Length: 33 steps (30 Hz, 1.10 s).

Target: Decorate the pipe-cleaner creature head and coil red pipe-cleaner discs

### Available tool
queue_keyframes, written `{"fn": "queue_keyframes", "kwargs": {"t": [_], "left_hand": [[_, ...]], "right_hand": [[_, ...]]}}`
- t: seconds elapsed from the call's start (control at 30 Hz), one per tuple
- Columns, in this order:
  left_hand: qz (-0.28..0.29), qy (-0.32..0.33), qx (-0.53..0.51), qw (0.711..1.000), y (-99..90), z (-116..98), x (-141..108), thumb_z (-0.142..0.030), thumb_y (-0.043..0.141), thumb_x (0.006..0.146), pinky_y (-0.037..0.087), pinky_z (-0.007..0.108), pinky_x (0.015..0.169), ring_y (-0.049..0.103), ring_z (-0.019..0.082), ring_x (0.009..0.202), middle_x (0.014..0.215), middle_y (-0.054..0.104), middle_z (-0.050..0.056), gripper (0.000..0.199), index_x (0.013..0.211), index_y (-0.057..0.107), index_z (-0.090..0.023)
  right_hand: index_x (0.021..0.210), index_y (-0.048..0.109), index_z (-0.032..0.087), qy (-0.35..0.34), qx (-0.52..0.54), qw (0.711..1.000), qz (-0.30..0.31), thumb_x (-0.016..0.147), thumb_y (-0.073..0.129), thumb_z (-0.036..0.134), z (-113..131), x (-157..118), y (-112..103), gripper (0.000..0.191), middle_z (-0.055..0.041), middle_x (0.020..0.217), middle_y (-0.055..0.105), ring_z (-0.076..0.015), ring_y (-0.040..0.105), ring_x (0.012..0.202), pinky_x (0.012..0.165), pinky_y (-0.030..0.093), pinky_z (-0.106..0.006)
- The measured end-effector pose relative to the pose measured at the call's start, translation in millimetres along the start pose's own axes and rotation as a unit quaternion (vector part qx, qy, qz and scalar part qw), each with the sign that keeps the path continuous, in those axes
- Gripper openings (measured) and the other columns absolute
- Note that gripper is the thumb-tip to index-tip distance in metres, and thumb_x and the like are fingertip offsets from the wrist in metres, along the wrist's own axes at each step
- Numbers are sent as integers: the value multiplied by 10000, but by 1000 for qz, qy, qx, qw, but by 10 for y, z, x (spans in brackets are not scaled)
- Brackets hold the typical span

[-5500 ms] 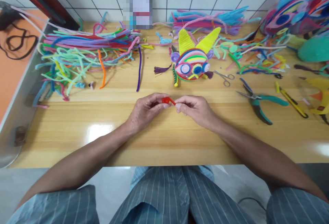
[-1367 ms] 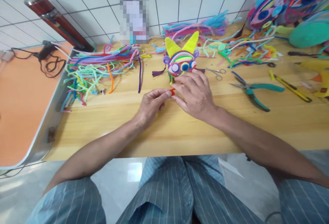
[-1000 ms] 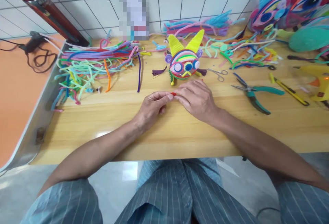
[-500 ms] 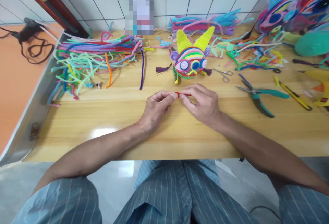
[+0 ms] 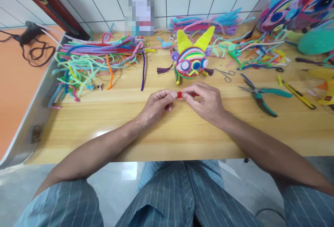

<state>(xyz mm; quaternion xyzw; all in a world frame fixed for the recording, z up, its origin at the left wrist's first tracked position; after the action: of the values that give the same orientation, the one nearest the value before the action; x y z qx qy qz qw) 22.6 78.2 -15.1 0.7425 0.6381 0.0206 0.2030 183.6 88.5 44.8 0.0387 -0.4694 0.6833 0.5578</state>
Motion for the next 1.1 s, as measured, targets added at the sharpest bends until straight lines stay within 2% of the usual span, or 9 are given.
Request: {"fn": "queue_keyframes", "kwargs": {"t": [0.23, 0.43, 0.53, 0.67, 0.8, 0.93, 1.0, 1.1], "left_hand": [[10, -18, 34, 999, -17, -7, 30, -574, 1008, 623, 317, 225, 487, 464, 70, 488, 591, 648, -9, 464, 746, 798, -179], [14, -3, 92, 996, -37, -66, 26, -563, 981, 671, 329, 234, 500, 477, 84, 503, 584, 644, -8, 429, 790, 824, -182], [-4, 15, 119, 993, -65, -101, 25, -511, 993, 661, 338, 236, 505, 470, 82, 510, 594, 649, -13, 385, 785, 827, -186], [-47, 32, 99, 994, -123, -86, 24, -476, 966, 701, 315, 235, 490, 435, 82, 500, 554, 588, -30, 319, 779, 828, -199], [-77, 44, 92, 992, -156, -62, 11, -458, 922, 754, 260, 243, 476, 373, 76, 500, 593, 603, -23, 266, 809, 834, -213], [-80, 53, 92, 991, -126, -68, -1, -452, 918, 733, 258, 247, 485, 365, 77, 510, 604, 614, -21, 269, 778, 821, -206], [-76, 59, 94, 991, -102, -78, -9, -449, 920, 724, 265, 246, 493, 372, 79, 511, 573, 589, -29, 269, 761, 819, -203], [-84, 65, 117, 988, -93, -90, -27, -444, 931, 717, 261, 247, 491, 377, 82, 507, 540, 565, -37, 266, 759, 828, -203]], "right_hand": [[871, 770, 226, 16, 23, 999, 36, 978, 646, 191, -13, 16, 23, 168, -17, 830, 789, -164, 691, 731, 700, 526, -296], [878, 762, 228, -7, -4, 999, 45, 995, 643, 184, 19, 3, 17, 172, -21, 817, 773, -171, 688, 743, 735, 540, -306], [931, 768, 223, -26, -4, 999, 48, 1015, 638, 196, 53, -2, 10, 157, -33, 851, 770, -177, 699, 788, 766, 550, -310], [962, 774, 223, 11, 13, 999, 40, 988, 668, 212, 12, 30, -12, 109, -37, 905, 771, -183, 702, 817, 743, 548, -311], [916, 774, 219, 57, 26, 997, 38, 960, 674, 219, -70, 27, 19, 109, -32, 861, 755, -183, 680, 782, 717, 533, -314], [886, 748, 221, 66, 14, 997, 42, 949, 655, 207, -131, -19, 98, 113, -22, 845, 743, -175, 659, 754, 714, 526, -311], [895, 738, 227, 47, -25, 998, 38, 965, 637, 208, -108, -17, 102, 125, -32, 875, 746, -193, 672, 803, 766, 542, -334], [1020, 753, 238, 2, -124, 991, 41, 985, 637, 239, 36, 20, 35, 121, -81, 1054, 768, -270, 692, 1013, 944, 545, -440]]}}
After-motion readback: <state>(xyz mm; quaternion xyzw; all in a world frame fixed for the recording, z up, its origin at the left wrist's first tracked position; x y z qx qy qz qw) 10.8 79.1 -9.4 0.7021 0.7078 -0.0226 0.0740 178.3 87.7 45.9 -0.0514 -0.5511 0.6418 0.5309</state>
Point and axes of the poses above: each hand's wrist, its own x-axis towards the middle knuckle, its own y-axis out of the palm, z = x × y, the point moved 7 cm from there along x, towards the middle knuckle
